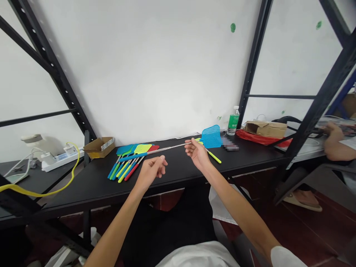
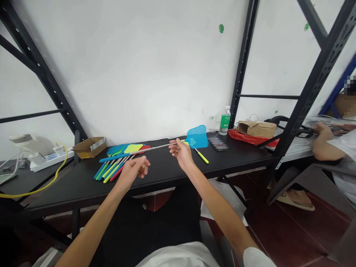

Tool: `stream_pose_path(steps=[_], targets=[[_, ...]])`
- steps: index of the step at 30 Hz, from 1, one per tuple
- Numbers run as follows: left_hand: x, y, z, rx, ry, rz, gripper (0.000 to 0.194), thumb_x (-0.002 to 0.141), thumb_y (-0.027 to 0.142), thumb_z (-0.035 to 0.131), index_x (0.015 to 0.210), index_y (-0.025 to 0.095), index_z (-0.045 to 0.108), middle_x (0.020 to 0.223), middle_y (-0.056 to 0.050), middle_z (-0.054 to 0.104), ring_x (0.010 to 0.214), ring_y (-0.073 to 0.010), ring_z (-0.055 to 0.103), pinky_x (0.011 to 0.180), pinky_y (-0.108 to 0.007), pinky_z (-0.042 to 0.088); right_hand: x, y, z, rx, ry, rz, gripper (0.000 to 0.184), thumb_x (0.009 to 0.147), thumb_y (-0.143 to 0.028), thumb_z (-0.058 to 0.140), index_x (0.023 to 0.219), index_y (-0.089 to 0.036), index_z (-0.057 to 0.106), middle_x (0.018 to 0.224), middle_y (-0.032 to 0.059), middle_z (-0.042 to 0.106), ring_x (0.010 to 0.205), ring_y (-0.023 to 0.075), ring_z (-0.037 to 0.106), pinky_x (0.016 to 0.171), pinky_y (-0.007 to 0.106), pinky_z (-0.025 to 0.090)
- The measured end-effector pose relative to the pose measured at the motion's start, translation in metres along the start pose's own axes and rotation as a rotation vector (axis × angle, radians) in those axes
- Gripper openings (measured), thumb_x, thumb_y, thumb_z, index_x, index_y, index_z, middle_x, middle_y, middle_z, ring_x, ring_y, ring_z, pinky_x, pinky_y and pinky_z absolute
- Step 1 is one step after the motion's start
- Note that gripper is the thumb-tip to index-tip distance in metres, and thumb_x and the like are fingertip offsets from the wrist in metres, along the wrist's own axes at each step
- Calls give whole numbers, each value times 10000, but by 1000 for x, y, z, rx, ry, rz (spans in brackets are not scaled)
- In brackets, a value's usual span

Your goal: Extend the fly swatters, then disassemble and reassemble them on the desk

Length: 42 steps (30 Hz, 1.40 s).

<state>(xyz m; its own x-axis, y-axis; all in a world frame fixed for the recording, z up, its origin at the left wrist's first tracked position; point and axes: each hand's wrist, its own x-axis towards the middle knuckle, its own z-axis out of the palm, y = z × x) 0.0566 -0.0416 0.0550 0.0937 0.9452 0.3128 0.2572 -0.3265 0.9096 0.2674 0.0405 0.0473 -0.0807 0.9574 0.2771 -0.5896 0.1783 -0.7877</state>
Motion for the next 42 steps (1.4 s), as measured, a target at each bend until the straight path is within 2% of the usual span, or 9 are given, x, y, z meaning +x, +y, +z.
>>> stream_pose_path(steps=[3, 7, 11, 13, 17, 24, 31, 37, 42], targets=[[7, -7, -2, -203, 97, -52, 477, 925, 569, 402, 649, 198, 520, 516, -1, 498, 446, -124, 455, 435, -249, 380, -5, 2, 5, 3, -41, 25, 317, 811, -495, 695, 825, -178, 706, 688, 40, 700, 550, 126, 608, 472, 230, 426], [6, -2, -10, -281, 136, -1, 513, 946, 528, 353, 530, 229, 375, 478, 4, 410, 437, -122, 406, 454, -273, 388, -10, 3, 9, -7, -110, 55, 391, 806, -561, 680, 823, -173, 722, 681, 45, 698, 527, 125, 593, 436, 224, 393], [2, 6, -14, -290, 148, 0, 481, 939, 455, 370, 506, 247, 341, 448, 4, 371, 430, -136, 386, 482, -302, 400, -13, 3, 14, -20, -137, 67, 535, 826, -675, 587, 881, -167, 745, 668, 59, 696, 479, 125, 559, 406, 235, 373], [2, 7, -15, -273, 156, -3, 470, 930, 433, 375, 498, 252, 328, 436, 3, 366, 422, -140, 379, 488, -313, 402, -14, 3, 16, -37, -121, 30, 571, 832, -700, 556, 844, -161, 744, 645, 64, 685, 460, 122, 537, 407, 246, 373], [4, 5, -20, -238, 126, 20, 494, 914, 429, 434, 464, 243, 353, 407, 3, 365, 406, -136, 380, 468, -312, 374, -14, 2, 18, -60, -43, -42, 587, 838, -718, 540, 728, -166, 708, 599, 67, 648, 457, 123, 521, 424, 262, 395], [4, 6, -26, -206, 168, 68, 475, 899, 393, 487, 466, 238, 368, 419, 10, 355, 410, -137, 386, 446, -312, 344, -10, 0, 19, -8, 18, -27, 521, 870, -658, 560, 724, -172, 677, 586, 59, 654, 456, 112, 515, 420, 249, 396], [1, 6, -44, -190, 232, 158, 479, 887, 338, 522, 445, 229, 371, 428, 13, 325, 401, -125, 358, 420, -301, 300, 5, -13, -2, 7, 122, -42, 469, 853, -627, 616, 715, -178, 630, 544, 29, 614, 425, 93, 487, 397, 233, 372], [1, 8, -79, -273, 275, 204, 507, 868, 326, 574, 427, 205, 356, 429, 31, 255, 379, -98, 322, 396, -270, 252, 18, -33, -28, 94, 219, -93, 411, 855, -545, 666, 690, -171, 619, 501, 3, 563, 415, 75, 452, 370, 206, 339], [1, -1, -105, -321, 285, 261, 485, 853, 295, 603, 433, 187, 386, 419, 33, 275, 368, -90, 322, 396, -256, 259, 26, -43, -51, 122, 278, -150, 405, 877, -511, 657, 676, -161, 621, 476, -13, 537, 402, 59, 425, 359, 180, 325]])
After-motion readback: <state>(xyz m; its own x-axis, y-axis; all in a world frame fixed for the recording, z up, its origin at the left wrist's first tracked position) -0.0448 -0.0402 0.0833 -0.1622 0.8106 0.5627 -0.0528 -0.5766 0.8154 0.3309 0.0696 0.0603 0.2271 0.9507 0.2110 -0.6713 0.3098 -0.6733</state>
